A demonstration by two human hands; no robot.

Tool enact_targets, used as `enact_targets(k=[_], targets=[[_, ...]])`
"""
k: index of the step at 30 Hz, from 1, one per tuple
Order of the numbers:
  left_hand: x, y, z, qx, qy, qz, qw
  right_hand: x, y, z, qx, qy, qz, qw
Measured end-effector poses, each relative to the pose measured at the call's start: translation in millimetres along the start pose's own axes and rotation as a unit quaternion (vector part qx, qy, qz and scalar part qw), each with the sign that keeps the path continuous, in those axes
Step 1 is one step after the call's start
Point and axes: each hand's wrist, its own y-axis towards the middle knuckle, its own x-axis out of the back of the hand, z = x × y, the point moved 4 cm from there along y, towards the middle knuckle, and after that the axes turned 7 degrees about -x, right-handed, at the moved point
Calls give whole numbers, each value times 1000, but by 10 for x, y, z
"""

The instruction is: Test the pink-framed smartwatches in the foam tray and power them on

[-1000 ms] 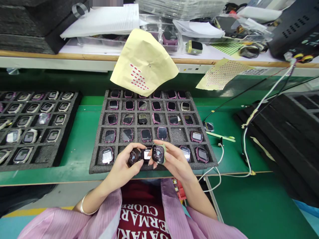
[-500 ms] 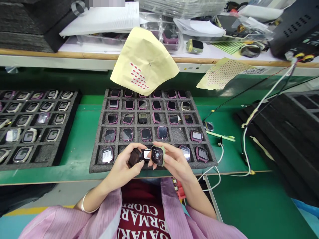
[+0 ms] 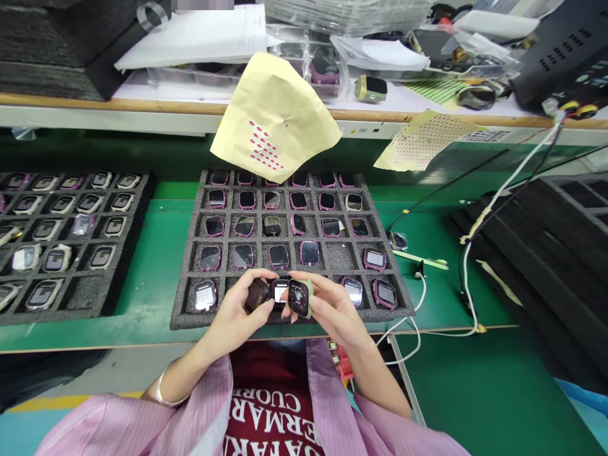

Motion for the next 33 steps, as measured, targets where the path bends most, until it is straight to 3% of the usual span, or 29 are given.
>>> enact_targets(k=[10,22,27,33], targets=[[23,-25,6,-14,3,-13,1000,44,-8,16,-2,-11,-17,1000],[-22,-9,-7,21,-109,6,994,4,-38,43,-42,21,13,999],[55,0,9,7,-194,25,981,83,-57,68,-54,12,-11,998],[89,-18,52,35,-214,42,975,120,-66,12,-25,0,-43,999]])
